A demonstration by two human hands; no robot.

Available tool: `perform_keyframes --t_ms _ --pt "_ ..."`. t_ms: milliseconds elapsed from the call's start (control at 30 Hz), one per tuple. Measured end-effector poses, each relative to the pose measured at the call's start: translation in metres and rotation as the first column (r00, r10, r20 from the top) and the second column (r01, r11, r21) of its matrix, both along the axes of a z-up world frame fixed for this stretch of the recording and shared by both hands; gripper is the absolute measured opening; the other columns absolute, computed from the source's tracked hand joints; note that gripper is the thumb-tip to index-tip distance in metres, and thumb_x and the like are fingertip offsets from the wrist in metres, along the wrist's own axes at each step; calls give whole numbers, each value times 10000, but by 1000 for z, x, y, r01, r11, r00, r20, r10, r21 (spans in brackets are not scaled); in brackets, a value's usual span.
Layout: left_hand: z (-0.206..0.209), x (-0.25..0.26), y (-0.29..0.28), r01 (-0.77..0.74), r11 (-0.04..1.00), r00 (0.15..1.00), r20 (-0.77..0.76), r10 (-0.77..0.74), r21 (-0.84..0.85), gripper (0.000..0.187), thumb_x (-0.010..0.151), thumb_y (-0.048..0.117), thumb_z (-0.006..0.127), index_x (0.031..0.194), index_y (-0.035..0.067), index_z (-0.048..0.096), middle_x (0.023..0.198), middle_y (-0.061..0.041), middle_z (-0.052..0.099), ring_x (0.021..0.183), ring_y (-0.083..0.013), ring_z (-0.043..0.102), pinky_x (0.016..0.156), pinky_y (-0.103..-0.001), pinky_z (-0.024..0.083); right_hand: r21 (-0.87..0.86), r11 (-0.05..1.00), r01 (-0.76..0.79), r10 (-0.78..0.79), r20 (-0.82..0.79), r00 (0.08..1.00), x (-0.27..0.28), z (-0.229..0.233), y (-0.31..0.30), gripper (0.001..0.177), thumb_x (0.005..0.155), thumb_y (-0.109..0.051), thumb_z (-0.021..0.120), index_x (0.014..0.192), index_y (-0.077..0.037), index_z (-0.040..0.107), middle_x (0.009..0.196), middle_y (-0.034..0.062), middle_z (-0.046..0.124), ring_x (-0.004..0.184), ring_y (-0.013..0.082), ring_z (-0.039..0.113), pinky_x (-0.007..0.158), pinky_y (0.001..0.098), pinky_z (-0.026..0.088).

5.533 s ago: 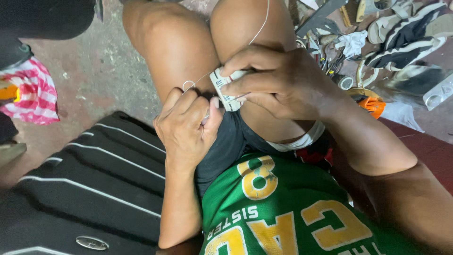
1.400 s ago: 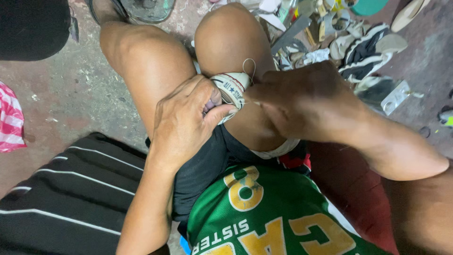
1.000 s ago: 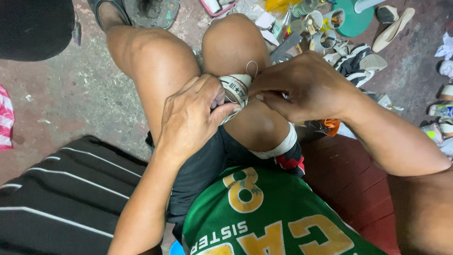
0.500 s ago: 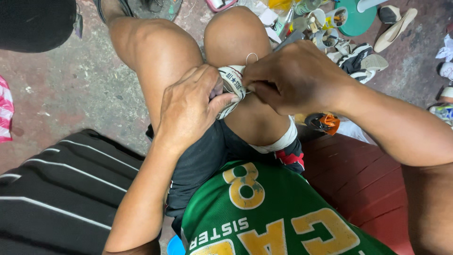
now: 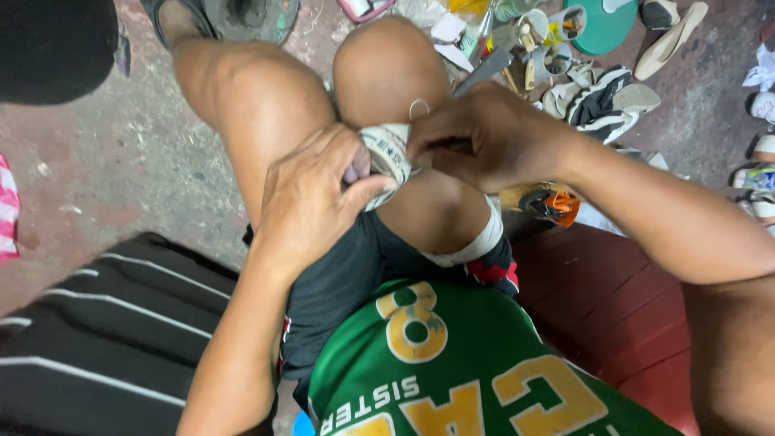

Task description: The person is sitting on the floor and sewing a white slip-on shoe using a needle and white thread. They repeatedly push the needle through the shoe's sole and upper, pulling the thread tight to secure the parts together.

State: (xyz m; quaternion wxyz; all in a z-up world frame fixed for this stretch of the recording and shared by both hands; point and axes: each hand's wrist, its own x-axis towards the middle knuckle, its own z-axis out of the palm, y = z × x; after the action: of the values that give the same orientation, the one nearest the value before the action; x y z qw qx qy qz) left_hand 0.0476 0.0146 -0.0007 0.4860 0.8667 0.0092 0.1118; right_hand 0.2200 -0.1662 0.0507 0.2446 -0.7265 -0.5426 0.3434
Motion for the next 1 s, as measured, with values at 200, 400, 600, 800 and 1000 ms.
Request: perform_keyframes --t_ms 200,400,600,800,1000 --pt "2 0 -3 6 1000 998 -68 -7 -12 381 830 227 877 860 36 549 829 -105 597 736 -290 616 646 -405 480 20 998 -51 54 -178 983 14 -16 -13 183 912 -58 681 1084 -39 743 917 93 770 743 163 734 658 323 553" --pt "3 1 -7 5 1000 995 -101 -6 -14 403 810 224 898 838 40 541 787 -92 580 695 -260 600 627 -382 478 -9 996 -93 87 -273 958 20 -25 -20 223 939 -92 649 1135 -41 743 930 93 772 727 169 696 669 336 527" --pt "5 0 -5 24 999 993 -112 -27 -31 407 842 242 880 867 37 529 800 -92 578 702 -257 613 630 -380 487 34 998 -56 64 -297 953 15 -28 -14 149 945 -69 680 1072 -36 750 661 53 660 537 121 579 521 323 427" --pt "5 1 -2 39 999 995 -90 -39 3 398 864 240 863 888 24 530 823 -117 568 729 -300 600 663 -405 484 66 998 -11 23 -190 981 8 -21 -8 70 879 -28 691 945 -35 715 512 21 519 432 104 483 465 321 364" --pt "2 2 2 40 999 998 -42 -40 -2 390 862 229 860 892 25 529 824 -122 558 759 -329 592 690 -426 473 94 996 -7 21 -149 989 3 -16 2 55 864 -32 692 848 -42 641 526 26 530 442 118 521 473 322 374"
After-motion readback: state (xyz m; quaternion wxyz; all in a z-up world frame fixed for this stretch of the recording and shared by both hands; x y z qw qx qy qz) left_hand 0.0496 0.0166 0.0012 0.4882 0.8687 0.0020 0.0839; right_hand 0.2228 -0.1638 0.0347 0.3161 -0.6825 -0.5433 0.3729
